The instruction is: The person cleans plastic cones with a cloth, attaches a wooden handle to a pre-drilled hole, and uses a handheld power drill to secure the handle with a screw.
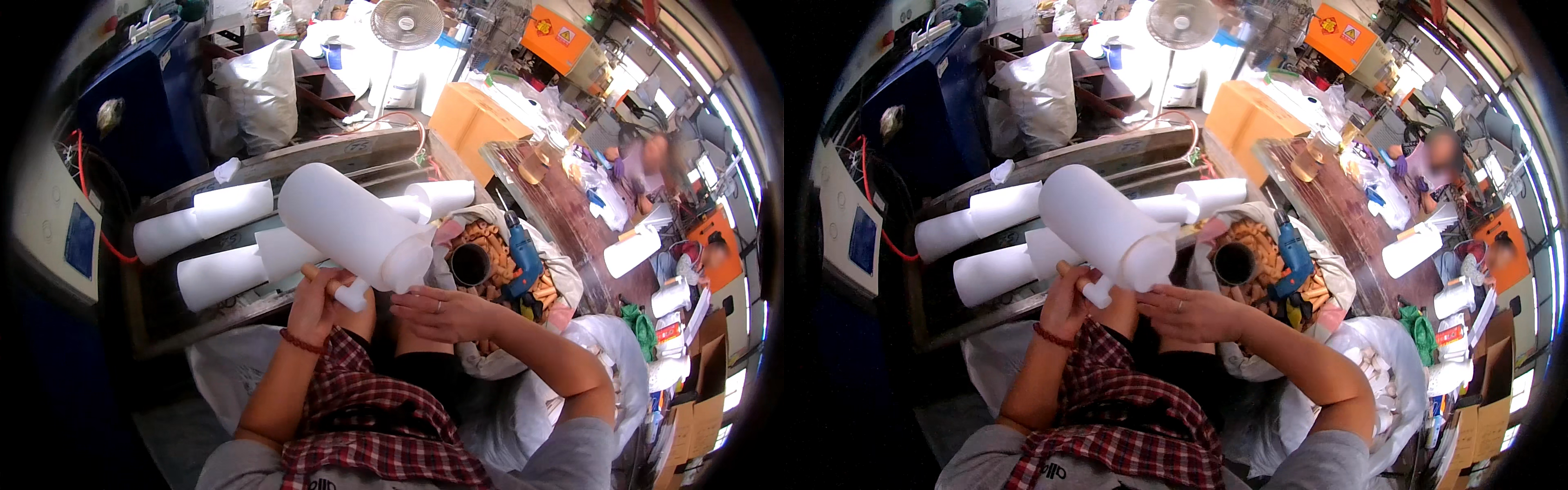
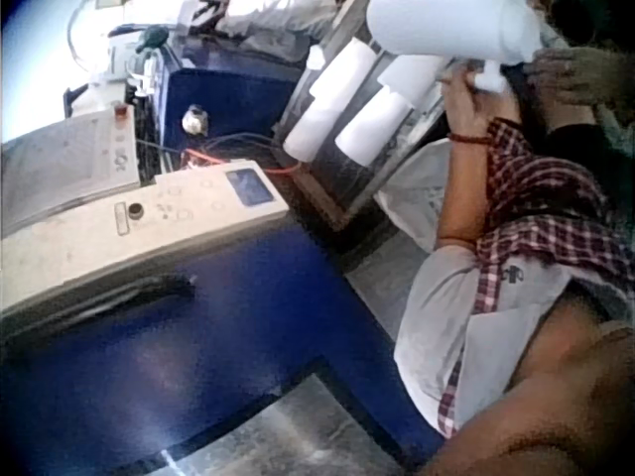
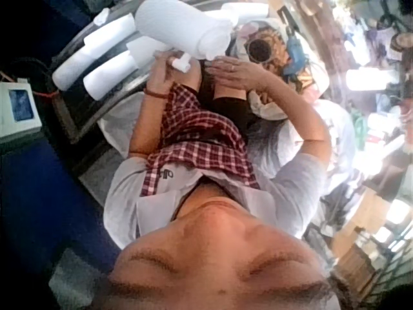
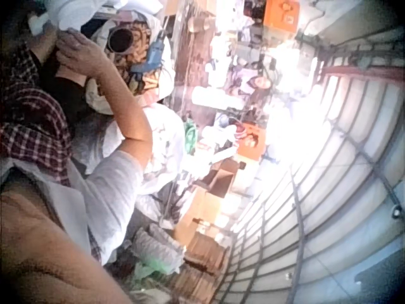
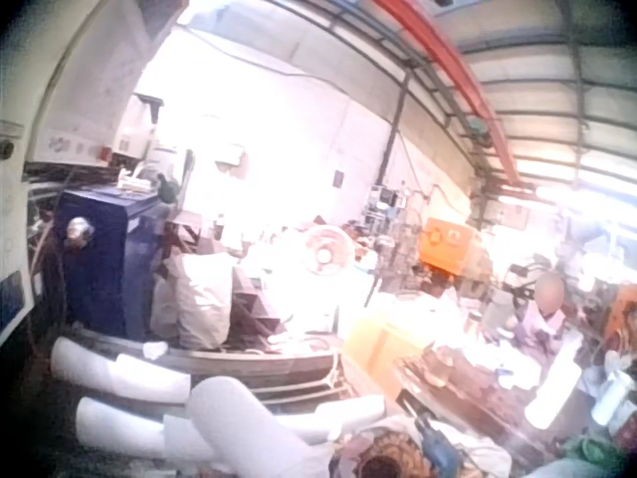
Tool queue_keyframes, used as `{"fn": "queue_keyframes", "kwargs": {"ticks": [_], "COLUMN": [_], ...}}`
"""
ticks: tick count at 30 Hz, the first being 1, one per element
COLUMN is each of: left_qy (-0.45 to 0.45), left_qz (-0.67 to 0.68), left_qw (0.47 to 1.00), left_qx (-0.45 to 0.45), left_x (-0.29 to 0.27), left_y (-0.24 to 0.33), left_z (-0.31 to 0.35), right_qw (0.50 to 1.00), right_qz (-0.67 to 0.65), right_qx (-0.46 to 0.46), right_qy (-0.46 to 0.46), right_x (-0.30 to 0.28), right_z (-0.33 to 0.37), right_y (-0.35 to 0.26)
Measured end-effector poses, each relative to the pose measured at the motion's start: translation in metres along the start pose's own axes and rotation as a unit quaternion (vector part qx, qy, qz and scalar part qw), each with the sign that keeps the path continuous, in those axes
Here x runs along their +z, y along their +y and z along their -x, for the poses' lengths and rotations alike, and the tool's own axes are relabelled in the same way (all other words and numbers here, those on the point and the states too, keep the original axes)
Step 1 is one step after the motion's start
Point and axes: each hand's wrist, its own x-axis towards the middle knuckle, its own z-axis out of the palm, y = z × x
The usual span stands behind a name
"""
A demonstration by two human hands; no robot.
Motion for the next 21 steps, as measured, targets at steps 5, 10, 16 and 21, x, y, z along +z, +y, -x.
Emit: {"fn": "queue_keyframes", "kwargs": {"ticks": [5,10,16,21], "left_qy": [0.012,-0.010,-0.001,0.013], "left_qz": [0.041,0.028,0.020,0.028], "left_qw": [0.999,1.000,1.000,0.999], "left_qx": [-0.012,-0.004,0.019,0.040], "left_x": [0.005,0.000,0.001,-0.004], "left_y": [-0.003,-0.008,-0.007,-0.011], "left_z": [0.006,0.004,0.007,0.005], "right_qw": [0.993,0.990,0.926,0.889], "right_qz": [0.077,0.065,-0.018,0.034], "right_qx": [0.075,0.107,0.337,0.424], "right_qy": [0.040,0.062,0.171,0.169], "right_x": [-0.009,-0.018,-0.023,-0.012], "right_z": [-0.009,-0.014,-0.040,-0.032], "right_y": [0.000,0.010,0.012,0.024]}}
